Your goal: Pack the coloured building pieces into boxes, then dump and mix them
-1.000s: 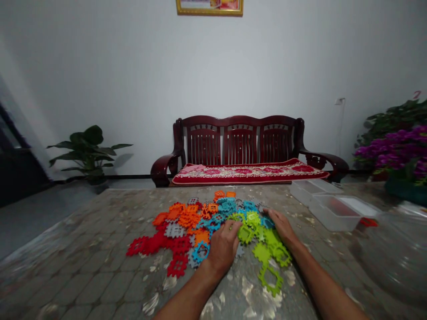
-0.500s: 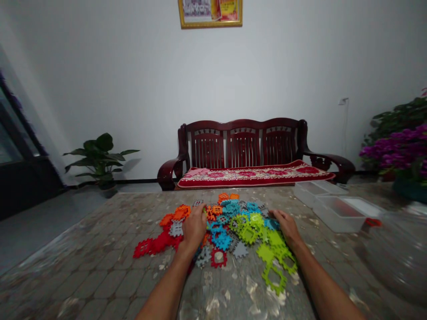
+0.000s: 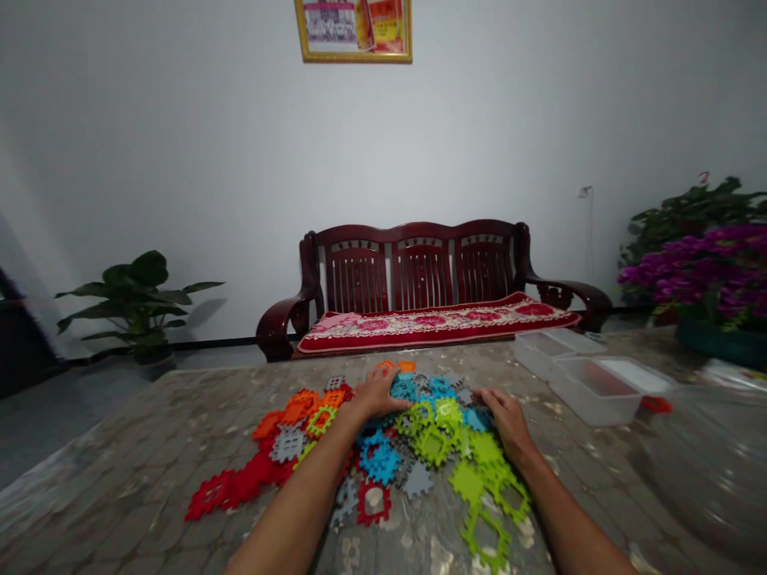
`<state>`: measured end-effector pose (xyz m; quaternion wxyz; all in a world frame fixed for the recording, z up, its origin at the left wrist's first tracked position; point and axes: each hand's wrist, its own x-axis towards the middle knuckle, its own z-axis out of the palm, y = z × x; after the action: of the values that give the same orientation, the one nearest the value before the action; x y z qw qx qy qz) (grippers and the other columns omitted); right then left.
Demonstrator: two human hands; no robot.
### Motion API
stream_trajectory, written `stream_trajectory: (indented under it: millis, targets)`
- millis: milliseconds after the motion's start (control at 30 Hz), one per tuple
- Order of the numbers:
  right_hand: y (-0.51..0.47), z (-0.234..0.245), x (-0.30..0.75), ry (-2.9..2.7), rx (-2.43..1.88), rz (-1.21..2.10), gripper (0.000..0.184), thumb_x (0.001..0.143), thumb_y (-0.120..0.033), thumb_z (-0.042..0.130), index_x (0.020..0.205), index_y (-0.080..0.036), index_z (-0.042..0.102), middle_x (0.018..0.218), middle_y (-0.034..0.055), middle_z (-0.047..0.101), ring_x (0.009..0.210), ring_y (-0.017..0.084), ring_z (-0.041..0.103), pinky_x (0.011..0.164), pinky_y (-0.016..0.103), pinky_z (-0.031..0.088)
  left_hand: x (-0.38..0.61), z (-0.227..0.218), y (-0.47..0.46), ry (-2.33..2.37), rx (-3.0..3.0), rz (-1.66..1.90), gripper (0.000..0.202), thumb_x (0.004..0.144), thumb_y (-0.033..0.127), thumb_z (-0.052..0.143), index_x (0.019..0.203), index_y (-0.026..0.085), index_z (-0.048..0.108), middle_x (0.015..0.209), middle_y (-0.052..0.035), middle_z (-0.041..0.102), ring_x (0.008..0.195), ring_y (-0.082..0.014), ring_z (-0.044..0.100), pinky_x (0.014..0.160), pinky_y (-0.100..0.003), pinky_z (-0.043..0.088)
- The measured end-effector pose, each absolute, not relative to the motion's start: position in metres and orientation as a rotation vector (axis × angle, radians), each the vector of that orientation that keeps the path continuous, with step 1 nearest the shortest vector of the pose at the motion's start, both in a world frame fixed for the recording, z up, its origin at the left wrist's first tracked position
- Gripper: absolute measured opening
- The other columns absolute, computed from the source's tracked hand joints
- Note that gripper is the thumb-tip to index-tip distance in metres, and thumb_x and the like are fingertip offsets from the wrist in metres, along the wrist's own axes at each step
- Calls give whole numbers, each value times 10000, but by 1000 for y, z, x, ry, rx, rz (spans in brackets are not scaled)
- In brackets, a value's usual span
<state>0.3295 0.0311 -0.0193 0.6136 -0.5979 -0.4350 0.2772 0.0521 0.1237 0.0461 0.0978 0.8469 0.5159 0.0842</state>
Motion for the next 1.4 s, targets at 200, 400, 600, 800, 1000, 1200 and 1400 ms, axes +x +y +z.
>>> stream_trajectory:
  millis: [200, 400, 600, 800, 1000, 1200, 1400]
  targets:
    - [35, -20, 328, -1047, -1445, 606, 499, 631, -662, 641, 727, -190, 772, 798, 101, 793, 830, 321, 713, 794, 408, 542, 35, 41, 127, 1454, 2571, 247, 387, 875, 322, 653, 1253, 243, 639, 1306, -101, 659, 1212, -285, 629, 1049, -380, 464]
    - [37, -22, 328, -1075, -1467, 583, 449, 616, -619, 636, 727, -206, 774, 781, 75, 789, 796, 301, 695, 757, 387, 529, 8, 47, 112, 1399, 2623, 243, 234, 910, 193, 509, 1082, 214, 667, 1158, -86, 703, 1083, -249, 670, 948, -321, 483]
    - [39, -25, 327, -1070, -1450, 583, 421, 629, -588, 630, 726, -204, 772, 751, 71, 778, 769, 293, 686, 734, 379, 525, -27, 76, 104, 1232, 2601, 156, 211, 867, 222, 525, 994, 255, 692, 1005, -3, 750, 959, -212, 696, 844, -255, 492]
    - [41, -28, 326, -1031, -1407, 601, 372, 627, -535, 648, 738, -201, 768, 806, 89, 792, 817, 307, 707, 778, 396, 539, -32, 102, 139, 1476, 2436, 62, 475, 845, 472, 609, 1217, 184, 677, 1197, -111, 748, 1060, -297, 696, 930, -362, 516]
    - [43, -29, 327, -1007, -1410, 611, 388, 626, -544, 654, 770, -205, 776, 849, 99, 802, 849, 320, 721, 825, 419, 540, 36, 72, 186, 1473, 2456, 138, 599, 960, 533, 448, 1432, 178, 547, 1549, -123, 521, 1430, -266, 475, 1183, -364, 342]
    - [45, -30, 325, -1016, -1411, 582, 384, 653, -532, 623, 773, -202, 777, 832, 95, 798, 847, 316, 718, 796, 404, 545, 82, 32, 221, 1692, 2324, 85, 801, 864, 690, 533, 1522, 241, 450, 1656, -198, 322, 1541, -476, 199, 1137, -720, 267]
    - [48, -31, 324, -1047, -1461, 584, 400, 674, -547, 619, 785, -195, 773, 829, 91, 789, 843, 310, 718, 821, 405, 530, 98, 11, 226, 1771, 2257, 107, 576, 841, 587, 655, 1318, 264, 633, 1447, -163, 590, 1380, -409, 494, 1078, -577, 427]
